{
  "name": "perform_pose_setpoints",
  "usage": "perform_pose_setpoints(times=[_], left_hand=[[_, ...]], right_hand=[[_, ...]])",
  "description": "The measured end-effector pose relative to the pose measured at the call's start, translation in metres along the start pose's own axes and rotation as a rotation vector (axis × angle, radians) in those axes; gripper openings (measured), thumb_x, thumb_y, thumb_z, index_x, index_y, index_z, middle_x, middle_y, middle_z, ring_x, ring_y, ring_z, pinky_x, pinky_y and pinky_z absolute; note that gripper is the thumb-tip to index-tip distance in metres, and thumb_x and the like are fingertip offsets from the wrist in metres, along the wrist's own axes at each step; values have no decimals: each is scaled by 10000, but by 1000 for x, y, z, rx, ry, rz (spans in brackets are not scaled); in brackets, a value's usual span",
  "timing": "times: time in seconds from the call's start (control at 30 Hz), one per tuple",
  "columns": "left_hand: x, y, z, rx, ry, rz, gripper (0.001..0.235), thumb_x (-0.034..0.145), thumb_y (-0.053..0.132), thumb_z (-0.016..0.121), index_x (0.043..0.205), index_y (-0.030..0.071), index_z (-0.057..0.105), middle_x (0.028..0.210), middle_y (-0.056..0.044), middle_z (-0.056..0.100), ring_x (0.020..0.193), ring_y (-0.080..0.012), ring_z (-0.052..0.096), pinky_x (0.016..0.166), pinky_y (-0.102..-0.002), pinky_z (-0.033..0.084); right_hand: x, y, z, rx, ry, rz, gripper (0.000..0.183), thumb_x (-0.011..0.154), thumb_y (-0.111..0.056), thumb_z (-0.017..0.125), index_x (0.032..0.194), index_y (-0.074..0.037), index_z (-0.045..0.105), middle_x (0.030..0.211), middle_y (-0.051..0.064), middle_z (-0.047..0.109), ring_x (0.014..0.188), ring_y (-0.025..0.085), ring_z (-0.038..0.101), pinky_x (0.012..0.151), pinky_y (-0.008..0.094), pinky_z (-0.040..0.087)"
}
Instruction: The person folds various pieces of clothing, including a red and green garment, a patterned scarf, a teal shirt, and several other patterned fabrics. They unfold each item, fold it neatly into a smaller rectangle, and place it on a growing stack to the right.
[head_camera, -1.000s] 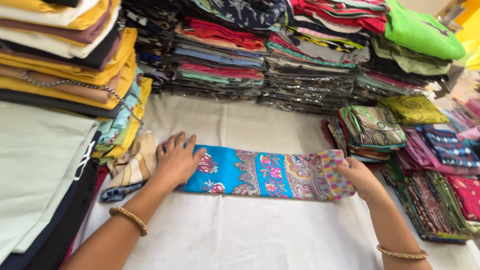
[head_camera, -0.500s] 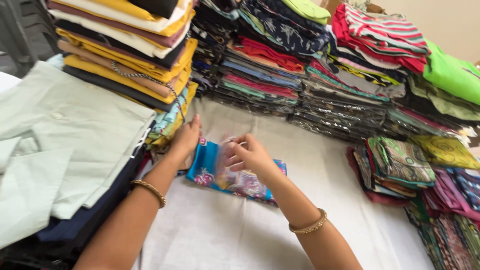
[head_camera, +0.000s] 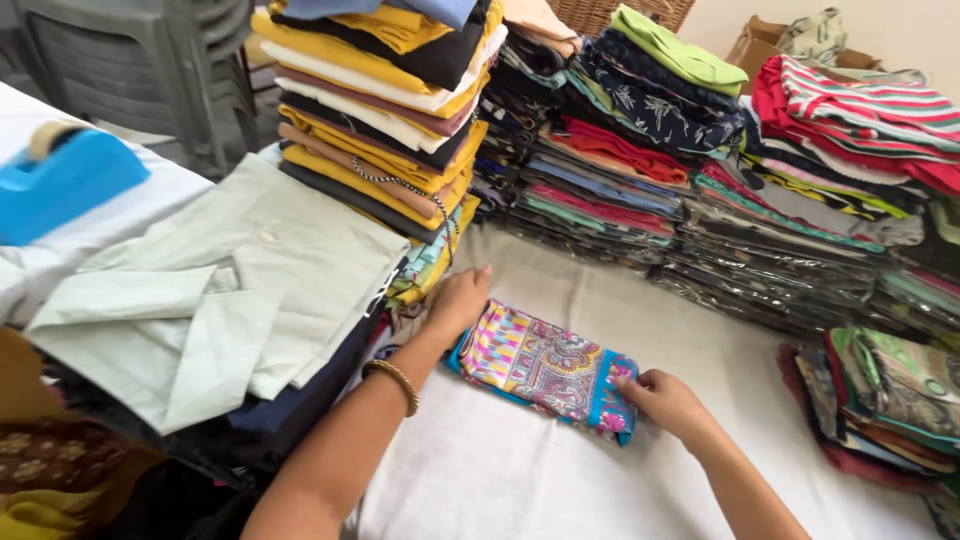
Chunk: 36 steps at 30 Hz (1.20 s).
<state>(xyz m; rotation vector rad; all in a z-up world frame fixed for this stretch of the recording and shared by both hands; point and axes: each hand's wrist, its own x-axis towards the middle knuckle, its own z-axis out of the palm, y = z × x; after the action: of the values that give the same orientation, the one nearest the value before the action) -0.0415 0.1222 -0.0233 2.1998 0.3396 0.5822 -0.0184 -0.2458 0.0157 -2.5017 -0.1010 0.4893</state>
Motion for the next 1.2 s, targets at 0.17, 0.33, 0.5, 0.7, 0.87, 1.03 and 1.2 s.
perform_pose_setpoints(times=[0.17,0.33,0.5,0.7,0.87,1.03,1.2], left_hand=[[-13,10,2,-20,-43,35,525,1050,449,413,1025,22,719,1023,-258,723,1016,-457,661,897,-518,513],[-20,21,14,-260,-3,197,454,1045,416,458,1223,48,654,1150,-211,707,1118,-397,642,948,-453,501],[-37,38,30,-260,-173,346,405,1012,378,558,1260,72,654,1276,-172,682,1216,-346,617,1032,-421,478],[-76,70,71,-101,-423,566,495,896,402,695,1301,121,654,1365,-132,634,1292,-322,560,1082,-423,432],[-105,96,63,86,-581,602,672,865,434,741,1424,127,531,1489,-121,493,1433,-324,367,1164,-517,250],[-107,94,56,112,-628,547,714,877,428,710,1463,103,465,1526,-104,476,1479,-304,338,1213,-519,209],[-103,85,68,102,-606,546,693,914,429,669,1474,83,455,1524,-121,476,1480,-311,337,1216,-510,214]], right_hand=[[7,1,23,59,123,-209,442,821,-321,778,1133,-19,695,968,117,766,875,203,722,810,355,551],[-17,27,-28,603,142,-182,520,846,-192,764,1266,46,572,1060,183,694,885,239,692,761,393,591],[-37,107,-103,635,229,-81,513,844,-164,752,1262,45,539,1088,181,691,894,238,710,756,410,607],[-36,115,-108,627,233,-19,492,860,-196,747,1263,23,570,1063,167,683,873,223,684,760,391,584],[-59,12,-56,334,247,-123,526,814,-262,772,1254,-47,582,1043,100,694,878,186,655,709,374,542],[-88,-47,-25,205,130,-160,364,937,-321,649,1172,-45,626,992,95,715,847,230,693,742,409,601],[-65,-3,-4,-89,343,-616,358,1006,-252,554,1307,-73,632,1259,138,694,1174,303,649,1030,434,501]])
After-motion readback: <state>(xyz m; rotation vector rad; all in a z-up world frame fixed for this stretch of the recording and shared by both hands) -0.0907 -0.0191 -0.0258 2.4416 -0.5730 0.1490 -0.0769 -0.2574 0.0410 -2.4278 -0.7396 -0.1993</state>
